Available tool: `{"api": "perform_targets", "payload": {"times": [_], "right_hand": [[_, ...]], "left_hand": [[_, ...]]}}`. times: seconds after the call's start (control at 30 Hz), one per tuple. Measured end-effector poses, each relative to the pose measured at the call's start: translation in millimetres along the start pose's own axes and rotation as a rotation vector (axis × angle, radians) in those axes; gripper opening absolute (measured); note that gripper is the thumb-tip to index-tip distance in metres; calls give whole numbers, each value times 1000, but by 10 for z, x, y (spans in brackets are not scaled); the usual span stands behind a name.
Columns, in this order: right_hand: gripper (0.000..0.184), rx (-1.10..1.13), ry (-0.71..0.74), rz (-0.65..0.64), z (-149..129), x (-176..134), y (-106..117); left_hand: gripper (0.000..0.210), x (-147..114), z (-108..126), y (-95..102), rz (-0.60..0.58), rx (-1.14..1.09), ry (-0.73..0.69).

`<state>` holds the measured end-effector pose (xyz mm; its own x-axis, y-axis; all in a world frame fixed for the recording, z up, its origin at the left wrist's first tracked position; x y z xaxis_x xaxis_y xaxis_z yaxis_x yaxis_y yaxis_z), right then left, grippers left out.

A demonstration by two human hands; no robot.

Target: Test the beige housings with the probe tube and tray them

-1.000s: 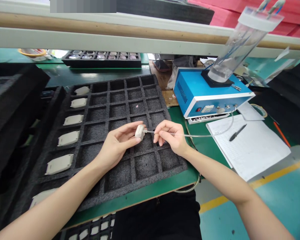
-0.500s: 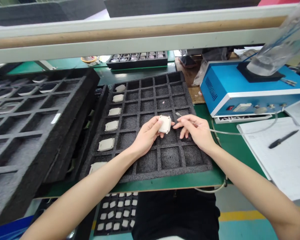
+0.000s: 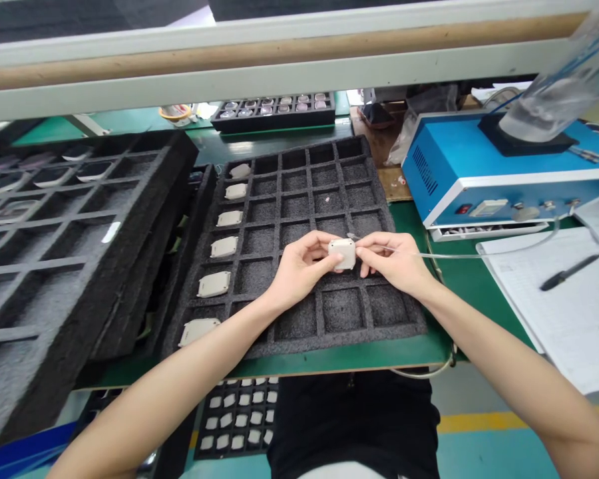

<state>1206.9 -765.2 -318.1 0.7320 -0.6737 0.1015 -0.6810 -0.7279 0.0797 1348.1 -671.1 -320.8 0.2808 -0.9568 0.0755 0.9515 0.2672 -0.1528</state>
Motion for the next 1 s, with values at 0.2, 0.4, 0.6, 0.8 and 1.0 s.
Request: {"api": "perform_targets", "payload": {"times": [0.2, 0.4, 0.6, 0.8, 1.0], "right_hand": [[13, -233, 128, 123, -62, -88, 2], [14, -398, 134, 229, -141, -136, -15], [16, -359, 36, 429, -141, -31, 249], [17, -674, -96, 284, -31, 195, 389], [22, -589, -116, 309, -69, 187, 412]], "left_hand": [[29, -52, 20, -49, 52, 61, -82], [29, -59, 26, -110, 94, 68, -80], [23, -42, 45, -53, 180, 159, -38], [18, -65, 57, -82, 134, 643, -44], [32, -201, 263, 88, 125, 1028, -168]]}}
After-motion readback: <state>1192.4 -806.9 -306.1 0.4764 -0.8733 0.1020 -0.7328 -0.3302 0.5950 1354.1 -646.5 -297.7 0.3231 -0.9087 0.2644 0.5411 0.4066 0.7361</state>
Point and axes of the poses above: each hand's wrist, its own x-axis towards the middle knuckle, its own y-axis out of the back of the hand, z = x × y, the point moved 3 cm from there along x, towards the middle knuckle, and after that the axes turned 3 degrees about -x, right-handed, at the moved point
